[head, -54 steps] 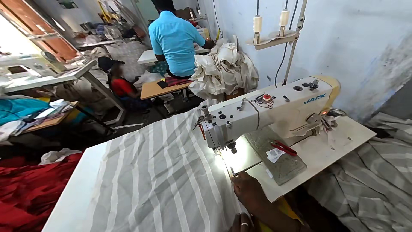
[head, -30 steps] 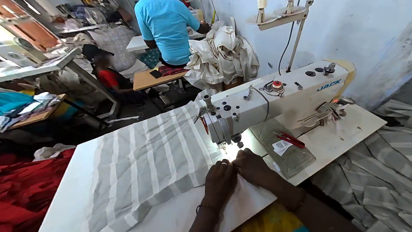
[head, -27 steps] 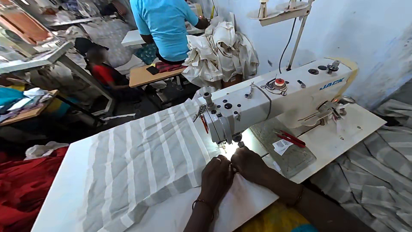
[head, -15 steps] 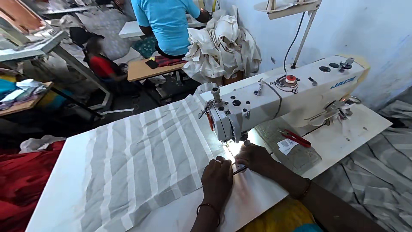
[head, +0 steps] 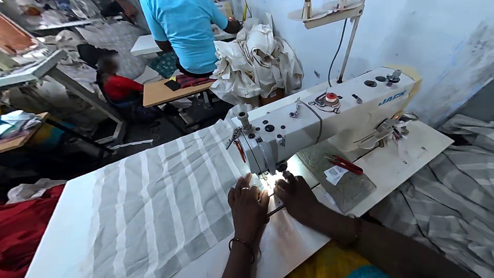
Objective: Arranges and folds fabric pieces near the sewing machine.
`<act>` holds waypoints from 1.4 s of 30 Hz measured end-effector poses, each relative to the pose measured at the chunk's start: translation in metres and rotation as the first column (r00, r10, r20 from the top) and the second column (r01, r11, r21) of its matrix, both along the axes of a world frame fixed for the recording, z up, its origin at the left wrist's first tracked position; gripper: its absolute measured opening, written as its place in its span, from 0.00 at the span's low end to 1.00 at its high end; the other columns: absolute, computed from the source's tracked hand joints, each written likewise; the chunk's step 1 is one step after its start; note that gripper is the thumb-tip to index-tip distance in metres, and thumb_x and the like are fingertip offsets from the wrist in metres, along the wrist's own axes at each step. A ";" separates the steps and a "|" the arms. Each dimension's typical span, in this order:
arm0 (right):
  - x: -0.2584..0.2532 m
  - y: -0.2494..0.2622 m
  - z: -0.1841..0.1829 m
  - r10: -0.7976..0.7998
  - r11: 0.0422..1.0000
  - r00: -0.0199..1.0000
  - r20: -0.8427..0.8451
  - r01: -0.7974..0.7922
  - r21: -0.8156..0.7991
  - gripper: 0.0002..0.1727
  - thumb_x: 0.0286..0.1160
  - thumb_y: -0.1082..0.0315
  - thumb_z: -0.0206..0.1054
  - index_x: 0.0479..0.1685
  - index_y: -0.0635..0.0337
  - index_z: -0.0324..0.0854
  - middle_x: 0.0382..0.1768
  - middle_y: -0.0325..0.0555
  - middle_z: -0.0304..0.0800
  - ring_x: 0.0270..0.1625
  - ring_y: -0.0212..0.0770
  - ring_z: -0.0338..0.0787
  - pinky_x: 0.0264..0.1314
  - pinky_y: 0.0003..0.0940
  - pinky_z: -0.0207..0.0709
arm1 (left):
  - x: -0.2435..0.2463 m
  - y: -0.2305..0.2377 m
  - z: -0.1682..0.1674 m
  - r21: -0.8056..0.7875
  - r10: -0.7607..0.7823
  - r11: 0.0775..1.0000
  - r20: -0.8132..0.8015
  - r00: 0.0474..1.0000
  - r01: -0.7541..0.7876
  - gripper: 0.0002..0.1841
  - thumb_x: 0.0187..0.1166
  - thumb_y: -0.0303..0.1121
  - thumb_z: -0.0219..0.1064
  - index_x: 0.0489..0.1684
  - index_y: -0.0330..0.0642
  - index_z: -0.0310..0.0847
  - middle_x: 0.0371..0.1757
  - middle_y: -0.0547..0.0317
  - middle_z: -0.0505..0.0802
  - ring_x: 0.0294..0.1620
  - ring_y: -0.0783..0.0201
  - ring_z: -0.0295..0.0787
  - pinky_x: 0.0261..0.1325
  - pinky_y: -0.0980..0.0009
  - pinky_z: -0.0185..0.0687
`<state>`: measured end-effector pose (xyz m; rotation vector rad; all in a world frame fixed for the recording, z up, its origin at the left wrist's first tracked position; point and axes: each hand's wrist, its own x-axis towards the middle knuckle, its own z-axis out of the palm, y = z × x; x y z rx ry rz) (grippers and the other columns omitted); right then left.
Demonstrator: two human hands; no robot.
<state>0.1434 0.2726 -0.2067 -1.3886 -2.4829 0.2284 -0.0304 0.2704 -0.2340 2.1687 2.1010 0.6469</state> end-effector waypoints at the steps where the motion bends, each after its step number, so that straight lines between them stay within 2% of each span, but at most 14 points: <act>1: -0.004 -0.009 -0.005 -0.002 0.996 0.995 0.103 -0.007 0.093 0.15 0.79 0.73 0.61 0.57 0.59 0.90 0.67 0.50 0.89 0.76 0.57 0.81 0.69 0.55 0.77 | -0.001 0.001 -0.001 0.005 -0.001 1.000 0.007 1.000 0.001 0.19 0.75 0.44 0.65 0.18 0.40 0.85 0.79 0.49 0.83 0.86 0.43 0.69 0.86 0.38 0.52; 6: -0.012 -0.004 -0.009 -0.036 0.983 0.988 0.150 0.008 0.182 0.19 0.75 0.73 0.65 0.62 0.54 0.91 0.69 0.46 0.89 0.82 0.59 0.76 0.79 0.63 0.67 | -0.005 0.009 -0.002 0.048 0.004 0.999 0.032 0.999 -0.005 0.19 0.75 0.42 0.68 0.17 0.38 0.83 0.77 0.46 0.85 0.85 0.41 0.70 0.85 0.35 0.52; 12: 0.035 0.012 0.001 0.037 0.999 0.999 -0.019 -0.038 -0.033 0.27 0.72 0.75 0.68 0.72 0.45 0.86 0.82 0.49 0.77 0.93 0.62 0.56 0.88 0.72 0.48 | -0.006 0.023 0.004 0.012 0.037 0.999 0.051 0.998 -0.038 0.17 0.76 0.41 0.71 0.21 0.37 0.86 0.77 0.46 0.84 0.83 0.39 0.72 0.84 0.34 0.52; 14: 0.088 0.012 0.011 0.042 0.976 0.986 -0.159 -0.007 0.218 0.24 0.71 0.75 0.63 0.68 0.53 0.89 0.79 0.52 0.80 0.87 0.61 0.69 0.85 0.65 0.60 | -0.006 0.023 0.006 -0.006 0.046 0.999 0.054 0.997 -0.046 0.16 0.76 0.40 0.71 0.20 0.37 0.85 0.78 0.47 0.84 0.84 0.40 0.71 0.84 0.34 0.51; 17: 0.183 0.032 0.061 -0.137 0.762 0.937 -0.321 0.307 0.570 0.16 0.82 0.72 0.56 0.53 0.68 0.89 0.57 0.65 0.92 0.62 0.66 0.89 0.67 0.61 0.77 | -0.004 0.022 0.007 -0.030 0.060 0.998 0.055 0.997 -0.058 0.15 0.76 0.39 0.72 0.21 0.39 0.86 0.78 0.48 0.84 0.84 0.41 0.71 0.86 0.35 0.49; 19: 0.246 0.057 0.112 -0.387 0.640 0.831 -0.399 0.553 0.533 0.20 0.90 0.67 0.53 0.63 0.71 0.84 0.60 0.74 0.87 0.65 0.71 0.85 0.70 0.62 0.75 | -0.004 0.021 0.007 -0.028 0.069 0.997 0.052 0.996 -0.067 0.16 0.77 0.39 0.70 0.20 0.39 0.85 0.78 0.51 0.84 0.84 0.43 0.71 0.87 0.37 0.49; 22: 0.334 0.128 0.148 -0.603 0.653 0.677 -0.423 0.723 0.226 0.33 0.88 0.48 0.53 0.83 0.63 0.70 0.81 0.72 0.69 0.85 0.70 0.67 0.85 0.67 0.59 | -0.003 0.021 0.007 -0.021 0.082 0.997 0.062 0.995 -0.081 0.17 0.77 0.40 0.70 0.19 0.40 0.85 0.77 0.51 0.86 0.84 0.44 0.72 0.87 0.39 0.50; 25: 0.336 0.170 0.140 -0.684 0.595 0.493 -0.537 0.803 -0.021 0.34 0.86 0.41 0.54 0.73 0.61 0.80 0.72 0.71 0.79 0.77 0.68 0.77 0.75 0.74 0.64 | -0.003 0.019 0.007 0.009 0.095 0.995 0.064 0.993 -0.096 0.16 0.74 0.40 0.71 0.17 0.40 0.85 0.75 0.50 0.87 0.83 0.44 0.74 0.87 0.39 0.52; 27: 0.324 0.165 0.108 -0.692 0.470 0.402 -0.600 0.881 0.050 0.34 0.91 0.43 0.43 0.73 0.59 0.82 0.70 0.65 0.85 0.76 0.61 0.81 0.79 0.65 0.67 | -0.004 0.018 0.006 0.020 0.094 0.995 0.076 0.993 -0.096 0.16 0.73 0.38 0.71 0.16 0.39 0.84 0.74 0.49 0.88 0.82 0.43 0.75 0.86 0.38 0.52; 29: 0.313 0.149 0.062 -0.628 0.350 0.286 -0.724 0.934 0.066 0.36 0.93 0.45 0.39 0.58 0.68 0.86 0.54 0.63 0.90 0.61 0.52 0.89 0.69 0.54 0.76 | -0.004 0.019 0.006 0.034 0.089 0.995 0.074 0.993 -0.092 0.16 0.72 0.38 0.71 0.15 0.39 0.83 0.73 0.48 0.88 0.81 0.43 0.75 0.86 0.38 0.53; 33: 0.329 0.123 0.032 -0.698 0.437 0.261 -0.667 0.893 -0.107 0.45 0.92 0.37 0.34 0.58 0.73 0.84 0.59 0.72 0.87 0.66 0.64 0.86 0.72 0.65 0.72 | 0.000 0.015 0.003 0.095 0.074 0.992 0.036 0.997 -0.077 0.16 0.72 0.40 0.73 0.19 0.38 0.84 0.73 0.43 0.87 0.81 0.39 0.75 0.83 0.35 0.56; 37: 0.340 0.127 0.096 -0.623 0.569 0.394 -0.676 0.821 -0.047 0.43 0.92 0.38 0.36 0.75 0.72 0.74 0.75 0.74 0.75 0.81 0.63 0.73 0.85 0.59 0.61 | -0.040 -0.020 0.008 0.181 -0.053 0.980 -0.182 0.982 0.087 0.18 0.75 0.42 0.66 0.53 0.41 0.93 0.66 0.47 0.92 0.66 0.43 0.89 0.66 0.42 0.82; 39: 0.342 0.146 0.121 -0.544 0.675 0.462 -0.700 0.737 -0.039 0.37 0.90 0.41 0.49 0.73 0.69 0.77 0.67 0.67 0.82 0.68 0.54 0.83 0.74 0.54 0.72 | -0.103 -0.051 0.006 0.132 0.100 0.988 -0.207 0.973 -0.074 0.17 0.78 0.33 0.64 0.61 0.41 0.91 0.66 0.45 0.93 0.67 0.41 0.89 0.67 0.39 0.82; 42: 0.331 0.154 0.119 -0.534 0.702 0.433 -0.726 0.705 -0.096 0.34 0.89 0.42 0.52 0.78 0.62 0.73 0.69 0.65 0.82 0.69 0.53 0.84 0.73 0.55 0.73 | -0.174 -0.109 0.013 -0.038 0.355 0.923 -0.307 0.883 -0.384 0.20 0.83 0.29 0.57 0.71 0.43 0.86 0.72 0.40 0.88 0.71 0.36 0.86 0.68 0.33 0.77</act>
